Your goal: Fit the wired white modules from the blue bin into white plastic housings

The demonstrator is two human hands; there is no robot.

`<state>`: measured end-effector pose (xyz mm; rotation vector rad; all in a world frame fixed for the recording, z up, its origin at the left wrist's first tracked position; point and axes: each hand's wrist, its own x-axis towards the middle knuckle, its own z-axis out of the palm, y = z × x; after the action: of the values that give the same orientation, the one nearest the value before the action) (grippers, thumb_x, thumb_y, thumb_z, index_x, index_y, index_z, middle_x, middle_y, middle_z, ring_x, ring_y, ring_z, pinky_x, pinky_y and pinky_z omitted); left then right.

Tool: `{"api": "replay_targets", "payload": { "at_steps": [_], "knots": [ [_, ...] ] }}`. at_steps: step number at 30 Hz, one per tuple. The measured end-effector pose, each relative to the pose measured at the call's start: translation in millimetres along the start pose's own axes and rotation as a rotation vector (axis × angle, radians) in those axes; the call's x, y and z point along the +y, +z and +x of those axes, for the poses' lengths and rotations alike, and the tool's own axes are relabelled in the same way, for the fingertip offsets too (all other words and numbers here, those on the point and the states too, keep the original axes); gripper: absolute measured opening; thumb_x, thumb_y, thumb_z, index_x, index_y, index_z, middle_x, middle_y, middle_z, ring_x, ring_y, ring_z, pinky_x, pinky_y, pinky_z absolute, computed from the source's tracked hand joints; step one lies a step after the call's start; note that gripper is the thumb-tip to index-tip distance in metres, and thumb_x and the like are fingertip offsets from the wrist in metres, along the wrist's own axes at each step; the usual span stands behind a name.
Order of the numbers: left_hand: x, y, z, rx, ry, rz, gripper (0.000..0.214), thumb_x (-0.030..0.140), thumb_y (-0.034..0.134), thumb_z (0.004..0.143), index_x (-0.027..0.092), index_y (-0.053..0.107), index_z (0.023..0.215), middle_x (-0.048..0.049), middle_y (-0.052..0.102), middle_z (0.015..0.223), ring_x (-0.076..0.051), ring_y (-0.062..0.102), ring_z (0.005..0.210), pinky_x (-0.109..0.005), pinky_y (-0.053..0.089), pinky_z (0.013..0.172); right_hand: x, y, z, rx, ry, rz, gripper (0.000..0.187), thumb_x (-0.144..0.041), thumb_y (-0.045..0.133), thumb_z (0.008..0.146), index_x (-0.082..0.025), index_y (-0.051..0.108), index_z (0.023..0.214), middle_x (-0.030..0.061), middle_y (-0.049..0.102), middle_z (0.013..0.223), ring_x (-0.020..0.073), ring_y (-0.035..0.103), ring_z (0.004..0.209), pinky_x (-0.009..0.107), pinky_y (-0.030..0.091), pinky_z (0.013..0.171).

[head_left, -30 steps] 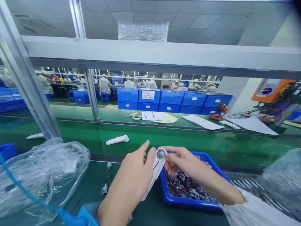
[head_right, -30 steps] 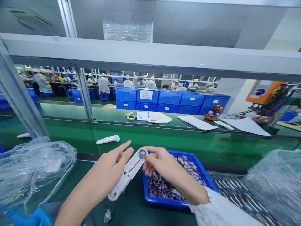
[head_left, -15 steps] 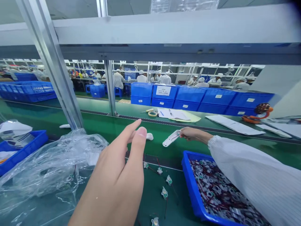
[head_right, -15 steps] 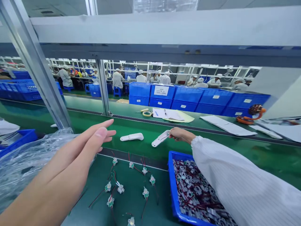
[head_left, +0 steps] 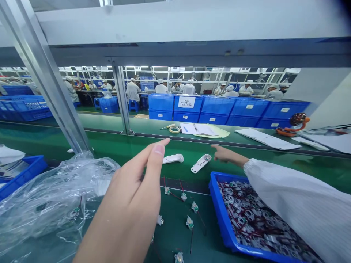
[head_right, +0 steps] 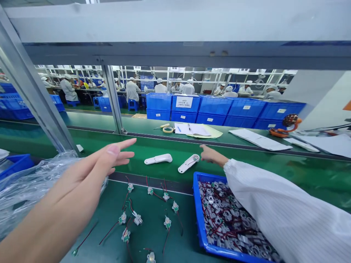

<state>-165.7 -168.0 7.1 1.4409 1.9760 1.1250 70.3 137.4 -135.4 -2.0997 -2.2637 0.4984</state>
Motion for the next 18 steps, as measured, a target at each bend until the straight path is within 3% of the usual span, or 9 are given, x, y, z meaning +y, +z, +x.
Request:
{"api": "replay_targets", "payload": {
  "at_steps": [3,6,9,11,15,18],
  "knots": [
    [3.8,0.1,-3.1,0.086,-0.038,0.027,0.052,0.063,0.029,0.101,0.043,0.054,0.142,0.0075,0.059,0.145,-0.033,0.052,0.136,-0.042,0.049,0.105,-11.0,-20.3,-10.4,0.211,-0.081,-0.165,0.037,-0.035,0.064,0.099,-0.018,0.059,0.131,0.0103,0.062,0.129,0.0258,0.065,0.108,0.048,0.056,0.09],
    [4.4,1.6,-2.6,0.11,-0.017,0.044,0.051,0.063,0.033,0.1,0.043,0.055,0.141,0.0083,0.061,0.143,-0.033,0.054,0.134,-0.04,0.052,0.1,-40.3,-28.1,-19.4,0.303,-0.33,-0.308,0.039,-0.035,0.063,0.1,-0.019,0.057,0.134,0.0108,0.058,0.136,0.0277,0.062,0.115,0.051,0.052,0.096],
    [1.7,5.0,1.3,0.116,0.078,0.072,0.049,0.063,0.037,0.1,0.043,0.057,0.14,0.0083,0.063,0.141,-0.032,0.056,0.131,-0.038,0.054,0.099,-75.2,-16.8,-23.6,0.237,-0.593,-0.459,0.038,-0.033,0.064,0.099,-0.02,0.058,0.134,0.0105,0.058,0.137,0.0281,0.06,0.118,0.052,0.051,0.098],
    [-1.1,8.0,2.9,0.141,0.119,0.093,0.046,0.066,0.038,0.098,0.048,0.058,0.136,0.011,0.063,0.139,-0.031,0.056,0.131,-0.039,0.054,0.097,-93.2,-3.1,-23.3,0.162,-0.68,-0.561,0.036,-0.033,0.066,0.098,-0.019,0.06,0.131,0.0101,0.06,0.134,0.0275,0.062,0.116,0.051,0.052,0.097],
    [-5.1,12.6,0.3,0.169,0.16,0.129,0.041,0.067,0.039,0.097,0.056,0.057,0.132,0.0156,0.063,0.138,-0.03,0.058,0.129,-0.042,0.057,0.089,-109.9,19.9,-21.8,0.059,-0.719,-0.712,0.03,-0.033,0.066,0.098,-0.018,0.063,0.124,0.0086,0.064,0.125,0.0243,0.066,0.106,0.045,0.057,0.089],
    [-5.0,13.4,-2.8,0.156,0.19,0.138,0.041,0.065,0.04,0.098,0.056,0.054,0.135,0.0153,0.061,0.14,-0.029,0.058,0.129,-0.041,0.059,0.085,-111.6,21.6,-27.7,0.053,-0.738,-0.77,0.026,-0.032,0.065,0.099,-0.018,0.064,0.12,0.0075,0.066,0.119,0.0214,0.068,0.098,0.04,0.059,0.083]
  ]
}}
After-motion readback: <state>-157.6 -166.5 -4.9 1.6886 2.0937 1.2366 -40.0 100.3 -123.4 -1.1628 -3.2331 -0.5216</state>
